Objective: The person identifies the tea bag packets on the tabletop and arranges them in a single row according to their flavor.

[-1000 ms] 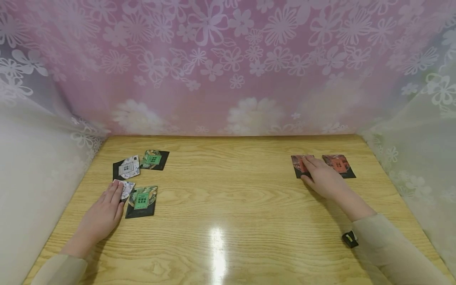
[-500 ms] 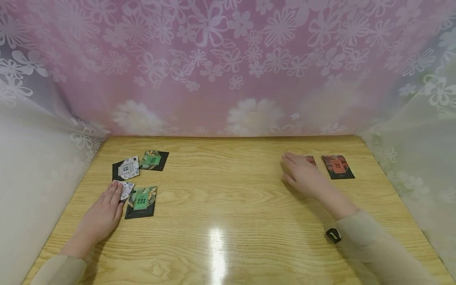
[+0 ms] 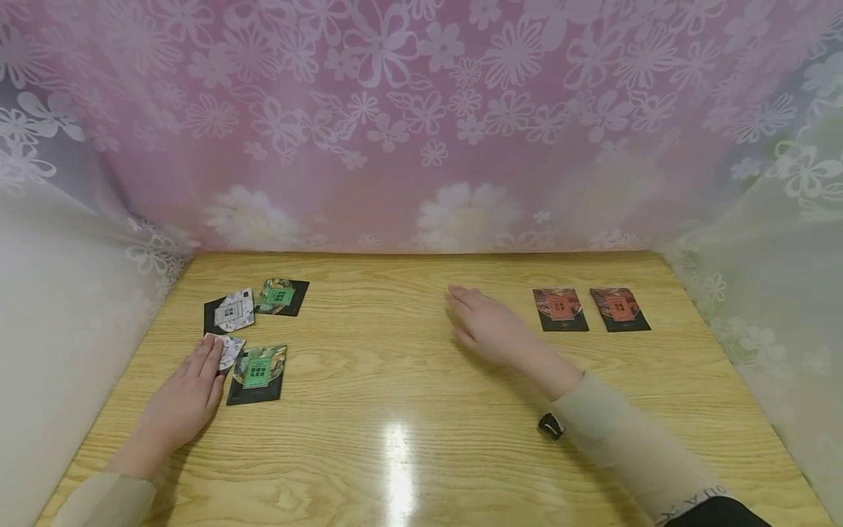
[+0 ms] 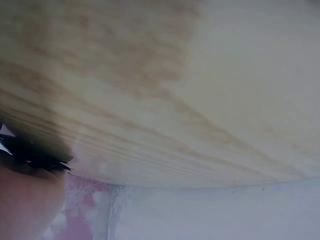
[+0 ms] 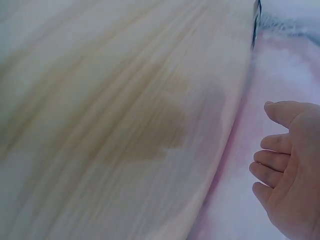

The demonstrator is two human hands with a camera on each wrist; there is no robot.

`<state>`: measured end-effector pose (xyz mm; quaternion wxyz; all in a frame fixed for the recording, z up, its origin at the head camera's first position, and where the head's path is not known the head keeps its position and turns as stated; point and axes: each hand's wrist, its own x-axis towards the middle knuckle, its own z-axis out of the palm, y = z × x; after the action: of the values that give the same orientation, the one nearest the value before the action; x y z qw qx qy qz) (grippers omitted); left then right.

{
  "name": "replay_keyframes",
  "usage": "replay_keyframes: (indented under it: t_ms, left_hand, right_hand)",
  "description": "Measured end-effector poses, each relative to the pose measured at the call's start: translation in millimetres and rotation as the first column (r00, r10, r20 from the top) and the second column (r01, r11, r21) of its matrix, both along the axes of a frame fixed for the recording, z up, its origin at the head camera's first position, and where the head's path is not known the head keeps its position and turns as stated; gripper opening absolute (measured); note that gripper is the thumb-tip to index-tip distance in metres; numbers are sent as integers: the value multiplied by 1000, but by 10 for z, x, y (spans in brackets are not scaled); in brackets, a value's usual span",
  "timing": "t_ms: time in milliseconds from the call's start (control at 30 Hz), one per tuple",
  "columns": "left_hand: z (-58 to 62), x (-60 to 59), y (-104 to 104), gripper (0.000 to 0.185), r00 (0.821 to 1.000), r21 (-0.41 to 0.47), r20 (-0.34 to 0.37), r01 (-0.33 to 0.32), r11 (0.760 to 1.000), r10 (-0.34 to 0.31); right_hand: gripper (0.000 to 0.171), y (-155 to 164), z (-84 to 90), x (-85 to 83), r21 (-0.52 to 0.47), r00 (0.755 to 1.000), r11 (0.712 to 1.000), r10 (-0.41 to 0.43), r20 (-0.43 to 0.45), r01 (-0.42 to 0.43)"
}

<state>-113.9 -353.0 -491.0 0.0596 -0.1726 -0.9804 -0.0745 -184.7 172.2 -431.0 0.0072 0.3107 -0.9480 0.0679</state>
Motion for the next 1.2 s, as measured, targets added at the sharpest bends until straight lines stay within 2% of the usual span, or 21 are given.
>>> replay_keyframes:
  t_ms: [267,567,1200]
  left_hand:
    - [-4,2,-1,62,1000,-4,-8,0,1000,0]
    - [-42,-18,-19,62,1000,-3,-13,5,1000,-5]
    - [-54,-28,-38,63,1000,9,-21,7,1000,-7]
  right_hand:
    - [64,-506,37,-35,-11,997,997,73,2,-73]
    - [66,-965,76,-16,-51,989,990,135,51,-133]
    - [68,-1777,20,61,36,968,970,238,73,-241]
